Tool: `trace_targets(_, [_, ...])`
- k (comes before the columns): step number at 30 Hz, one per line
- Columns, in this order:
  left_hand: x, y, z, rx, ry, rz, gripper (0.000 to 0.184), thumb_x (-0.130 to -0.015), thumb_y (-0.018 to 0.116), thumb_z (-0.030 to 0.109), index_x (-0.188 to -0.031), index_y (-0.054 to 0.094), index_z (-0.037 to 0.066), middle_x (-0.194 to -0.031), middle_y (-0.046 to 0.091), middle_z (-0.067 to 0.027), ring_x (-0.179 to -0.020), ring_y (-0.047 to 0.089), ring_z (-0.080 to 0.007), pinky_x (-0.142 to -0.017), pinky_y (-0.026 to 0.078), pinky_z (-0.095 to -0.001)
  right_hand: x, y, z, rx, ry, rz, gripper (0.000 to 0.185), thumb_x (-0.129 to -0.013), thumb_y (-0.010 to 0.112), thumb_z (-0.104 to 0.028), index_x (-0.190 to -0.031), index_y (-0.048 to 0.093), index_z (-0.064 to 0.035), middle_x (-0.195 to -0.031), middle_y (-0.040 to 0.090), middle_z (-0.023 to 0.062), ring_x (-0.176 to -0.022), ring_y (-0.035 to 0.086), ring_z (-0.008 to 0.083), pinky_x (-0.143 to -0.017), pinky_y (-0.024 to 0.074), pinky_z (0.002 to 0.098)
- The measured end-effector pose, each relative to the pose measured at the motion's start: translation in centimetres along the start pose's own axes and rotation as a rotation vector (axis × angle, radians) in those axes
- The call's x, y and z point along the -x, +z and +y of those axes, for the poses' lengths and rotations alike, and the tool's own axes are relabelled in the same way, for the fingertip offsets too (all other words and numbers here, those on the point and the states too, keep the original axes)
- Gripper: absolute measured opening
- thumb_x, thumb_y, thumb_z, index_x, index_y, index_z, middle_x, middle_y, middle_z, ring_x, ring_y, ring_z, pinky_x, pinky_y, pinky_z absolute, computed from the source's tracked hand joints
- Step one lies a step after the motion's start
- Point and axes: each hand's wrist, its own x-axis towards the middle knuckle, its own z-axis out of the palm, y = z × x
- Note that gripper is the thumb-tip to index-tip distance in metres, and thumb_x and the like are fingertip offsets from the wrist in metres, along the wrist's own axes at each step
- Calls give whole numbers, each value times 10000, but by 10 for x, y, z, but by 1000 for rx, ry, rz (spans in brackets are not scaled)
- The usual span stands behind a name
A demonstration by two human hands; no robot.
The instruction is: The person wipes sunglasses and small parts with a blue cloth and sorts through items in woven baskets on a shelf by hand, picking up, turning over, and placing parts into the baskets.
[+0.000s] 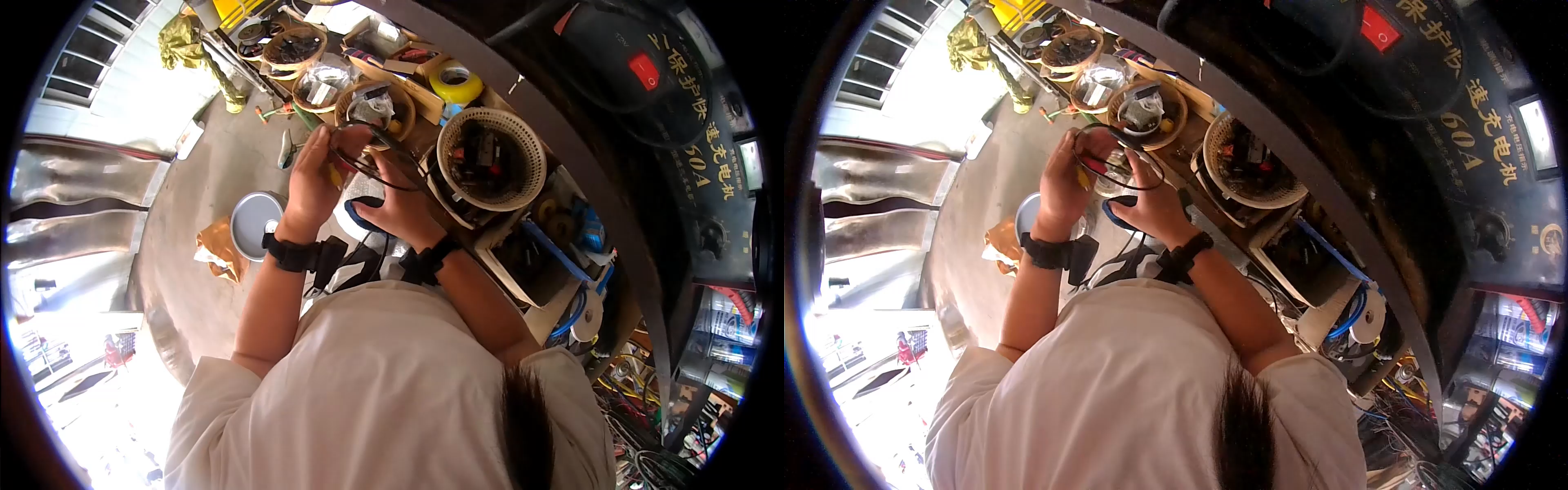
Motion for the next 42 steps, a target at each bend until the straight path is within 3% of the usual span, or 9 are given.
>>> trace_targets(3, [-5,0,-4,101,19,-19,239,-923,335,-114,-1159,370,-95,-1191,512,-200,-1145,524,-293,-1024,423,-392,-6,10,8,75,-26,17,825,-692,755,-307,-1353,321,-71,-1157,565,175,-1025,584,332,-823,498,395])
trace_targets(4, [-8,1,-4,178,-35,43,265,-913,338,-136,-1175,356,-99,-1193,510,-203,-1153,521,-305,-1025,425,-394,-9,9,3,38,20,36,628,-723,717,-261,-1249,459,-34,-996,629,171,-907,622,327,-777,501,399])
trace_targets(7, [-16,-1,3,213,-11,96,291,-990,293,80,-1219,392,-69,-1281,474,-200,-1171,515,-294,-1016,424,-396,-12,16,34,114,243,-115,362,-749,679,-158,-1072,593,-21,-963,650,179,-878,628,342,-747,505,373])
trace_targets(8, [-15,-2,4,227,-3,122,329,-1015,278,151,-1234,403,-59,-1310,463,-199,-1177,513,-290,-1013,424,-397,-11,22,42,80,166,25,237,-771,641,-129,-964,624,8,-875,661,184,-814,643,344,-699,508,374])
trace_targets(11, [-12,-17,17,-58,-55,229,391,-1023,276,247,-1240,432,-38,-1329,465,-184,-1160,529,-270,-990,440,-376,-14,9,29,-7,196,55,212,-786,640,-104,-957,616,18,-895,653,179,-851,642,314,-723,503,345])
trace_targets(19, [-17,-46,16,-600,87,295,219,-1013,352,168,-1017,512,18,-1139,614,-126,-1060,594,-212,-848,484,-292,-24,-3,10,0,-68,197,183,-747,663,-77,-924,629,-46,-941,647,130,-877,628,302,-751,497,362])
trace_targets(26, [-14,-42,-4,-232,-36,97,123,-980,465,140,-977,471,18,-968,651,-117,-943,612,-164,-839,482,-283,-20,4,7,-180,81,32,234,-766,600,-9,-993,569,-52,-917,647,119,-861,636,297,-752,501,355])
trace_targets(36, [-13,-33,-14,-539,-47,-176,513,-792,745,142,-1193,439,51,-1084,573,-73,-985,577,-135,-843,480,-273,-23,3,-1,-374,153,41,294,-804,628,-32,-1047,462,-41,-908,648,119,-859,672,251,-701,515,344])
trace_targets(42, [-17,-48,-19,-554,-260,-151,356,-791,681,17,-1109,520,11,-962,615,-46,-879,595,-107,-740,491,-244,-26,4,14,-127,169,130,397,-759,724,-170,-1034,468,-42,-871,645,109,-762,662,256,-671,509,339])
